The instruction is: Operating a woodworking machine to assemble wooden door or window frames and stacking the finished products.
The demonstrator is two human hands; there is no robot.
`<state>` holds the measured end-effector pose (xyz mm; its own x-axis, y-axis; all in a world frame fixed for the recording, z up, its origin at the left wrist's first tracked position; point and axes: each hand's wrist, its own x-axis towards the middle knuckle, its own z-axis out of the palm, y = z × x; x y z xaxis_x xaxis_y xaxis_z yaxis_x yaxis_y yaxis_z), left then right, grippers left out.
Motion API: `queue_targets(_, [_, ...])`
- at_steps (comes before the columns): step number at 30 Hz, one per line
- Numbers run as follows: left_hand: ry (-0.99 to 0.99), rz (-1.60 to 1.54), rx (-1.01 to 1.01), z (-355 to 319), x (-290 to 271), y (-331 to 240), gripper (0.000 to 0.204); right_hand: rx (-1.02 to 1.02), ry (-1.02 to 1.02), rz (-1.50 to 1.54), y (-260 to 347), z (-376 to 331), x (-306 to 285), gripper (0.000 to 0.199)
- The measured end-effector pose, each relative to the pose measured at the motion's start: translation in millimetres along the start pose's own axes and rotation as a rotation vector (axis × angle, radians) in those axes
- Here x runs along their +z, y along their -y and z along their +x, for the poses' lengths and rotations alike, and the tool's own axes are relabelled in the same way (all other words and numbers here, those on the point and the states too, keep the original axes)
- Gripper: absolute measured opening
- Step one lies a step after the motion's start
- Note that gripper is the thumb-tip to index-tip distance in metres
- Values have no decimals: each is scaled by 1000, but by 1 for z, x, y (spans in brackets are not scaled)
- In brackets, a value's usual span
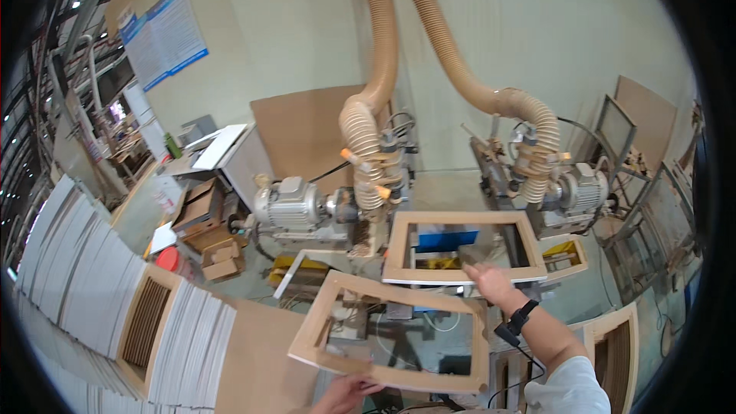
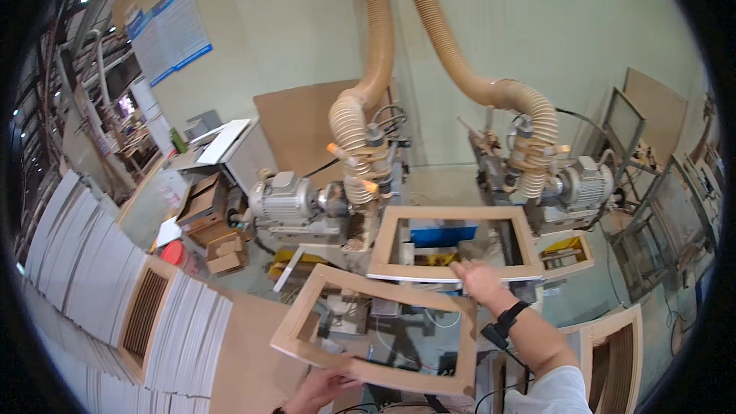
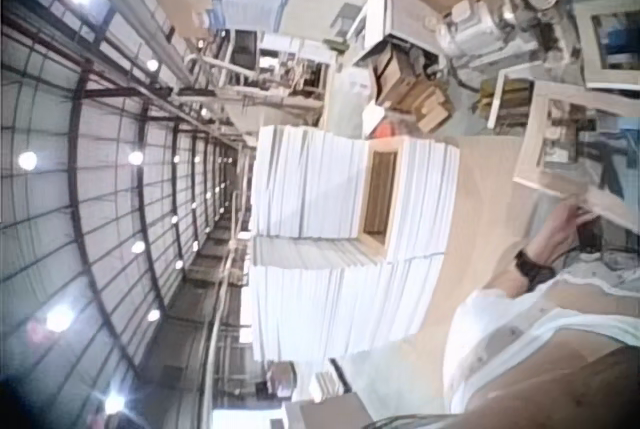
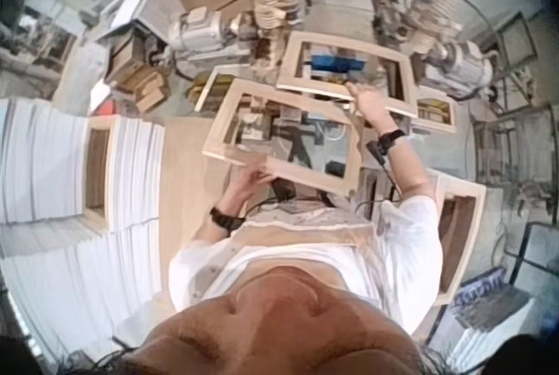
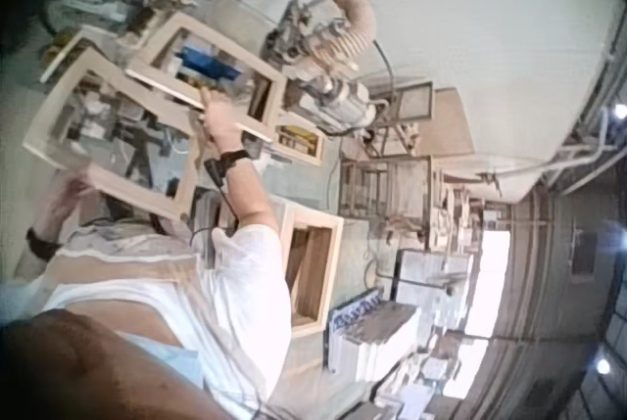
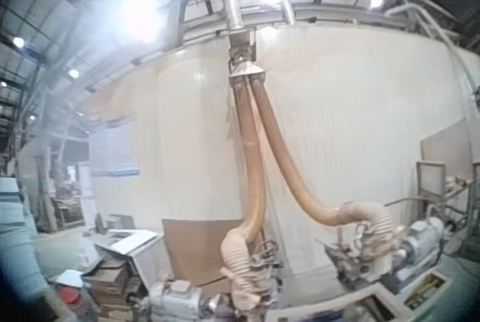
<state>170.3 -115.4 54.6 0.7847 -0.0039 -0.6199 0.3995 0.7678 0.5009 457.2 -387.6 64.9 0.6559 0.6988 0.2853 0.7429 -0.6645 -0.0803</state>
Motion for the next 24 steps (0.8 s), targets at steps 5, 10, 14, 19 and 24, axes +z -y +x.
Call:
queue_targets(5, [-262, 93, 282, -93, -83, -30, 42, 156, 155, -193, -43, 30, 70, 29])
queue_targets(10, [-331, -71, 637, -140, -120, -63, 43, 71, -55, -34, -59, 31, 87, 26])
queue_targets(14, [-327, -326, 935, -154, -155, -104, 43, 147, 141, -60, -56, 31, 85, 34])
queue_targets(19, [-268, -552, 1261, -154, -237, -158, 22, 192, 107, -149, -14, 28, 59, 70])
queue_targets(24, [-583, -574, 1543, -137, -285, -190, 12, 250, -12, -59, 36, -27, 9, 81])
